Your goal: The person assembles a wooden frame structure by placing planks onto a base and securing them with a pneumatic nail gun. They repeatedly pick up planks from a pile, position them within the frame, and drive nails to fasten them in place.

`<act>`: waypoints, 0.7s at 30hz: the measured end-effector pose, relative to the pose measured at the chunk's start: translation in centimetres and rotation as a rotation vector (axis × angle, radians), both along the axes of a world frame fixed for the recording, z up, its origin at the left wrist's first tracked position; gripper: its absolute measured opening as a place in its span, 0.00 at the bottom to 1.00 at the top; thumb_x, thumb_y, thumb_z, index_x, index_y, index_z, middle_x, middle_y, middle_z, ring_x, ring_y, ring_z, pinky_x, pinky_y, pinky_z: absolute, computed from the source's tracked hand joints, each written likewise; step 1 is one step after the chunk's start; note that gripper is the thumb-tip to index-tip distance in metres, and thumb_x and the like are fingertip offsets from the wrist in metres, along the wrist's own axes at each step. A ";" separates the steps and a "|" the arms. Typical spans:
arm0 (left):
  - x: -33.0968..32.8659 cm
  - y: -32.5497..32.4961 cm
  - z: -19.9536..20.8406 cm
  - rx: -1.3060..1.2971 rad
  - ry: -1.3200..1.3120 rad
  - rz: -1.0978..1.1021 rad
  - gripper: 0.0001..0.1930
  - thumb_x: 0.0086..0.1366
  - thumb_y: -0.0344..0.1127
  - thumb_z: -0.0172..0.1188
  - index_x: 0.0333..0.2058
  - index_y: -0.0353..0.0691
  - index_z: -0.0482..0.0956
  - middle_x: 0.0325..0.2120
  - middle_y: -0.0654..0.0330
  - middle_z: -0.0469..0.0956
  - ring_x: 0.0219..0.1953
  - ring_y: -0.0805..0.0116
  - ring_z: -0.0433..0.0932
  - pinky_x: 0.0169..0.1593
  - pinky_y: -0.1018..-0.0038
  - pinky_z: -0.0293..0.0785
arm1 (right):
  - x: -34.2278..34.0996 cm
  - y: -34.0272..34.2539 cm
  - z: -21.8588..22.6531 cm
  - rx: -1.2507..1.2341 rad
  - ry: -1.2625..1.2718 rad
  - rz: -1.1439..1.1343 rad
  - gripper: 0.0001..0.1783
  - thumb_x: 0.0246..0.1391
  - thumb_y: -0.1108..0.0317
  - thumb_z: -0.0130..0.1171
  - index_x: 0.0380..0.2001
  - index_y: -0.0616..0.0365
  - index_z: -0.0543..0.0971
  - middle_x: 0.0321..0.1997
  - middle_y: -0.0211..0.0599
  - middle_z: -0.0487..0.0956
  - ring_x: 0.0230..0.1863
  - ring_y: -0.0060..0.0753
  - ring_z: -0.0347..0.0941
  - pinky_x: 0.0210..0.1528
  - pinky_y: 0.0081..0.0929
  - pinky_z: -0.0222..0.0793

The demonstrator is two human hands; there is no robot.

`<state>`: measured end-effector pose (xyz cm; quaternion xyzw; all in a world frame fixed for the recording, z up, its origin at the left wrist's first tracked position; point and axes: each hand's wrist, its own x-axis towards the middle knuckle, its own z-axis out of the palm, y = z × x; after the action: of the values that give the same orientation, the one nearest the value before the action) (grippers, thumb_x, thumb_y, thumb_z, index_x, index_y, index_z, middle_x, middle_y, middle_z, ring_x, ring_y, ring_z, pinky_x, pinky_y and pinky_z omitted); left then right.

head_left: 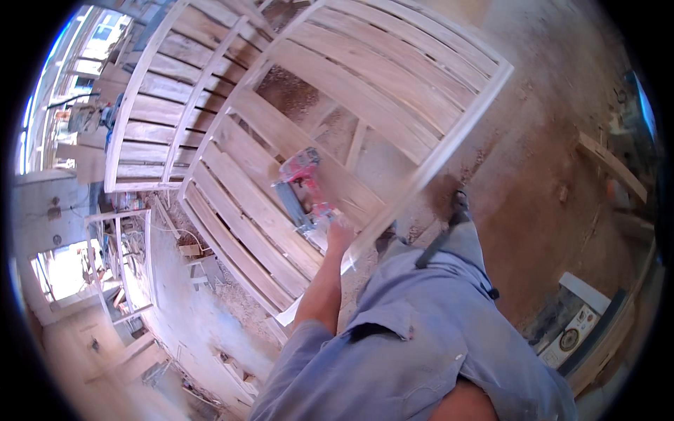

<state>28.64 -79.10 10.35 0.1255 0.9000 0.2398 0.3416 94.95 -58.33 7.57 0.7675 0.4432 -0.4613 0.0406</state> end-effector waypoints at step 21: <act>-8.3 -8.5 0.5 0.051 0.418 -0.233 0.38 0.53 0.49 0.70 0.59 0.44 0.64 0.42 0.52 0.80 0.50 0.49 0.76 0.55 0.53 0.66 | -28.6 -10.4 18.7 0.331 0.232 0.625 0.19 0.53 0.75 0.58 0.50 0.60 0.78 0.48 0.43 0.82 0.44 0.39 0.81 0.47 0.32 0.76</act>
<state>20.39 -87.60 10.85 0.2838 0.9243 0.1904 0.1701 66.35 -68.68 26.30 0.5339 0.7266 -0.4325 0.0042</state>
